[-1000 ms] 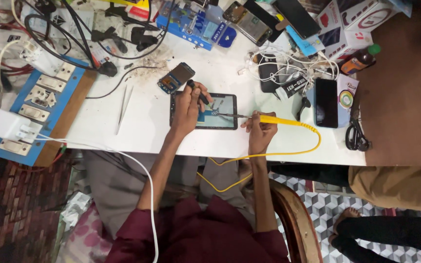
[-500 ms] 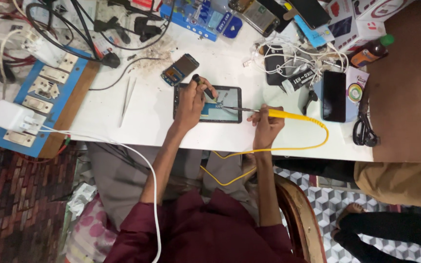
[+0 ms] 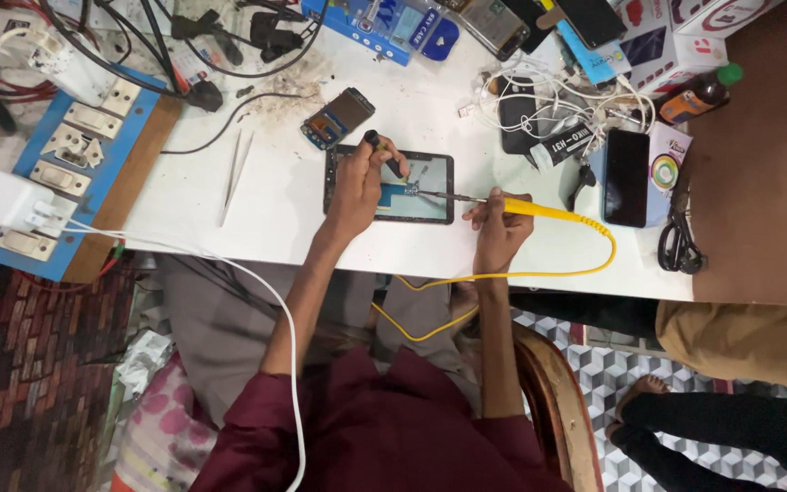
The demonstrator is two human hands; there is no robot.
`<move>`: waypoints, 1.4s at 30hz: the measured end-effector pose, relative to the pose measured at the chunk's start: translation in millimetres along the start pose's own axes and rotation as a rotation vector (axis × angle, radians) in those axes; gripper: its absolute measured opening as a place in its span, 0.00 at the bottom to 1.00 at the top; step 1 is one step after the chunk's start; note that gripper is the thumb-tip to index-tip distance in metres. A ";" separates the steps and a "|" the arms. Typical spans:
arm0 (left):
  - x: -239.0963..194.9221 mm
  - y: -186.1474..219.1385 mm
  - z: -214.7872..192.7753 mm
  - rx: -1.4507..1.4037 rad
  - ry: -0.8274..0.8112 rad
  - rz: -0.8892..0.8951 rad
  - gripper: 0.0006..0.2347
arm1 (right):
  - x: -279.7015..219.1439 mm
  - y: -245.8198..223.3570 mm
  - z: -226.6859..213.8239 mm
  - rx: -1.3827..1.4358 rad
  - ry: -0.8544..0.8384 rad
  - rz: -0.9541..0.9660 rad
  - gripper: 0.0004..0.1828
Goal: The person uses a soldering iron and solder wire to work on a small circuit board placed on a tablet screen. They repeatedly apply heat and solder to specific points on the board while holding it steady with their left hand.
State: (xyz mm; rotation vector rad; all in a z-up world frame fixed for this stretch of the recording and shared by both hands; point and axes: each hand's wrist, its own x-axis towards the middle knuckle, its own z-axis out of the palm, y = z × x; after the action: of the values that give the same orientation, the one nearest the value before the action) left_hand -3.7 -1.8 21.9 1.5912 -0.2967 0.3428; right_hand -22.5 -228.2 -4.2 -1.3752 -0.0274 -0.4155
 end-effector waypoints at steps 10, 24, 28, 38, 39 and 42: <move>1.1 -2.1 0.9 -0.033 -0.002 0.065 0.08 | 1.1 -1.3 1.3 -0.034 -0.011 0.006 0.09; 1.5 -2.7 -0.4 -0.016 -0.002 -0.036 0.08 | 0.6 7.6 -2.9 -0.046 0.007 0.018 0.07; 0.6 -1.9 1.7 -0.075 0.001 0.016 0.07 | -0.6 7.9 -5.7 -0.038 0.008 0.046 0.07; -0.2 -4.2 0.2 -0.064 -0.002 0.031 0.07 | -2.5 1.0 0.4 -0.023 -0.037 0.005 0.07; -0.4 -5.2 0.8 -0.069 -0.004 0.019 0.07 | -3.6 -0.5 0.5 -0.014 -0.054 -0.014 0.08; 1.2 -6.8 0.2 -0.073 -0.010 -0.022 0.08 | -3.0 -3.8 3.3 -0.047 -0.058 -0.038 0.07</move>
State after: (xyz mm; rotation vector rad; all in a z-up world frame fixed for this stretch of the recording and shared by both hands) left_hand 0.1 -1.6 16.1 1.5233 -0.2960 0.3037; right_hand -25.7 -224.8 -0.7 -1.4345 -0.0922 -0.4105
